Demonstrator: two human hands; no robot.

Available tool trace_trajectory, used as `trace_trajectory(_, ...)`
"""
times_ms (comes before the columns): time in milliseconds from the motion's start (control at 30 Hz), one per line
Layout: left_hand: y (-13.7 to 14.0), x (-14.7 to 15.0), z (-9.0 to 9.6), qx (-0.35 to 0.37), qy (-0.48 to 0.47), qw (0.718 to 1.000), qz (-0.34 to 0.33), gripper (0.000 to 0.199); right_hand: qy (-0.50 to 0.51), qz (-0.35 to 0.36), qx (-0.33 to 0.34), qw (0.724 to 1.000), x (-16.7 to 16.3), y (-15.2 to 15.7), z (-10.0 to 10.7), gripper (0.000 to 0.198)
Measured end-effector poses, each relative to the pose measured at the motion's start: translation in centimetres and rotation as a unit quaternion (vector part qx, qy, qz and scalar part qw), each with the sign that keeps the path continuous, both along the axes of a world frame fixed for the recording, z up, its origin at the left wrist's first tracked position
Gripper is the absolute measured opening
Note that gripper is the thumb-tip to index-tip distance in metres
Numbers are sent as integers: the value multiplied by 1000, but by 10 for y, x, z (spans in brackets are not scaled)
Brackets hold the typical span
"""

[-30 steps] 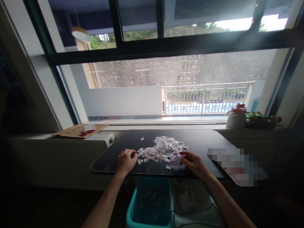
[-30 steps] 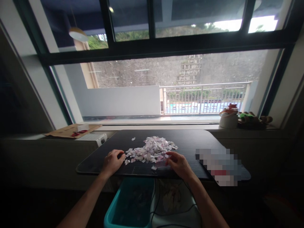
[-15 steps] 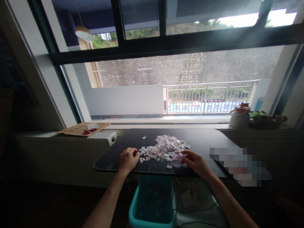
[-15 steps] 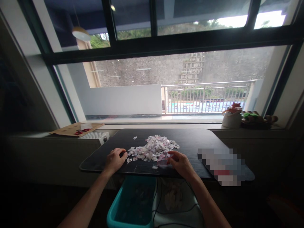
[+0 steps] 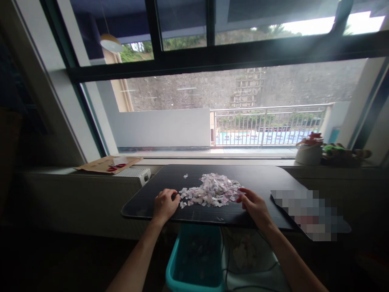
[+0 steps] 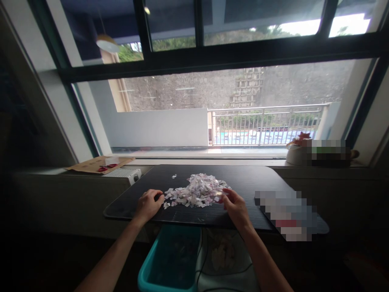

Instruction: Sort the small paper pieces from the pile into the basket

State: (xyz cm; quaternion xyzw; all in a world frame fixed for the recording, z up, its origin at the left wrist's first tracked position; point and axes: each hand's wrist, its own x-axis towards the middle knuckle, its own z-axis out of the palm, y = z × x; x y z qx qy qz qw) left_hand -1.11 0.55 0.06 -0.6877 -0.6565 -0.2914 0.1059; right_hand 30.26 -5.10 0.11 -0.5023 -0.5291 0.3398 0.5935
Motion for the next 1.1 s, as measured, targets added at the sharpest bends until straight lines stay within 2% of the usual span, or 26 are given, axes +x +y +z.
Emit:
trace_trajectory(100, 1, -1, -1, 3, 1, 1000, -2, 24, -31, -56, 7, 998, 6, 3, -2, 44)
trace_trajectory(300, 2, -2, -1, 3, -1, 1000, -9, 24, -101, -65, 25, 992, 4, 9, -13, 42)
trace_trajectory(400, 2, -2, -1, 5, -1, 1000, -8, 23, -131, -48, 30, 990, 4, 9, -15, 38)
trace_trajectory(500, 2, -2, -1, 4, -2, 1000, -8, 24, -119, -32, 32, 992, 3, 6, -13, 38)
trace_trajectory(667, 2, -2, -1, 9, -4, 1000, -8, 24, -125, -44, 38, 991, 2, 6, -12, 40)
trace_trajectory(833, 1, -1, -1, 5, 0, 1000, -3, 23, -134, -5, 38, 990, 2, 5, -12, 39)
trace_trajectory(967, 2, -2, -1, 3, 1, 1000, -4, 24, -137, -15, 41, 990, 1, 5, -13, 41)
trace_trajectory(1100, 2, -2, -1, 6, 3, 1000, -7, 25, -138, 21, 40, 989, 1, 5, -14, 41)
